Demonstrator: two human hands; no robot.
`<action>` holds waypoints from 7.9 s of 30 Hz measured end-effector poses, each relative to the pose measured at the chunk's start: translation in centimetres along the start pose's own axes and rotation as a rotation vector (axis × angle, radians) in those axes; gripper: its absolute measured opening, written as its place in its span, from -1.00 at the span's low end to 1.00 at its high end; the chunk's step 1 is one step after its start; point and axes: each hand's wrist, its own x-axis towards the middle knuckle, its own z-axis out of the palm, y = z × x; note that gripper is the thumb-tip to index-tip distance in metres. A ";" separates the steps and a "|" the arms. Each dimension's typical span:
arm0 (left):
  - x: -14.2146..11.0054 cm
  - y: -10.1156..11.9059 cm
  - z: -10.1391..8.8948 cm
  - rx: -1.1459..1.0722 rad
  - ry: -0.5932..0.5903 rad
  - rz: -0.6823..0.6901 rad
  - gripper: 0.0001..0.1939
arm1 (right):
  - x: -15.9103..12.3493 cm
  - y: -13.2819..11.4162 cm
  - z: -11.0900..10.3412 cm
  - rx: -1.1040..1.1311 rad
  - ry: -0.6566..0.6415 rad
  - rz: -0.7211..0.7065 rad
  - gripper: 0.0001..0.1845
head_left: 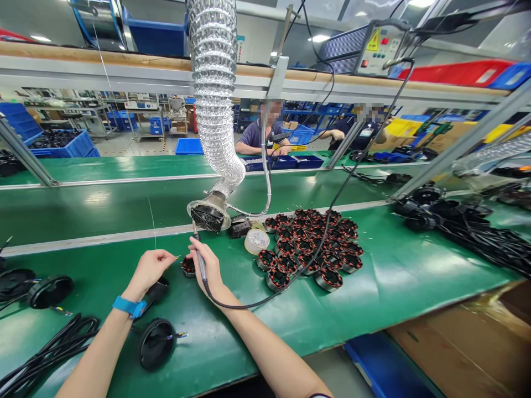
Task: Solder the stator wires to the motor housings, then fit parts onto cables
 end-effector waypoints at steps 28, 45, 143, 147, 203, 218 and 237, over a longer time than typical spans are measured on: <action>0.8 -0.8 0.1 0.043 -0.024 -0.047 -0.67 | -0.7 0.1 -0.7 0.204 0.060 0.273 -0.60; 0.9 -0.9 0.1 0.040 -0.034 -0.043 -0.63 | -0.2 -0.6 -0.9 0.285 0.127 0.315 -0.57; 0.1 -0.5 -0.5 -0.243 -0.257 -0.166 -0.72 | 0.2 1.7 0.6 -0.012 -0.149 -0.063 -0.50; 0.0 -0.4 -0.5 -0.254 -0.266 -0.170 -0.74 | 0.3 2.1 1.0 -0.022 -0.093 -0.011 -0.52; -0.5 0.4 -0.2 -0.160 -0.252 -0.115 -0.67 | -1.3 0.1 -0.5 0.024 0.243 0.118 -0.65; -0.4 0.3 -0.2 -0.143 -0.258 -0.114 -0.64 | -1.3 0.6 -0.6 0.021 0.250 0.132 -0.63; -0.6 0.7 -0.2 -0.178 -0.265 -0.124 -0.66 | -0.5 0.4 -0.4 -0.145 -0.073 -0.159 -0.69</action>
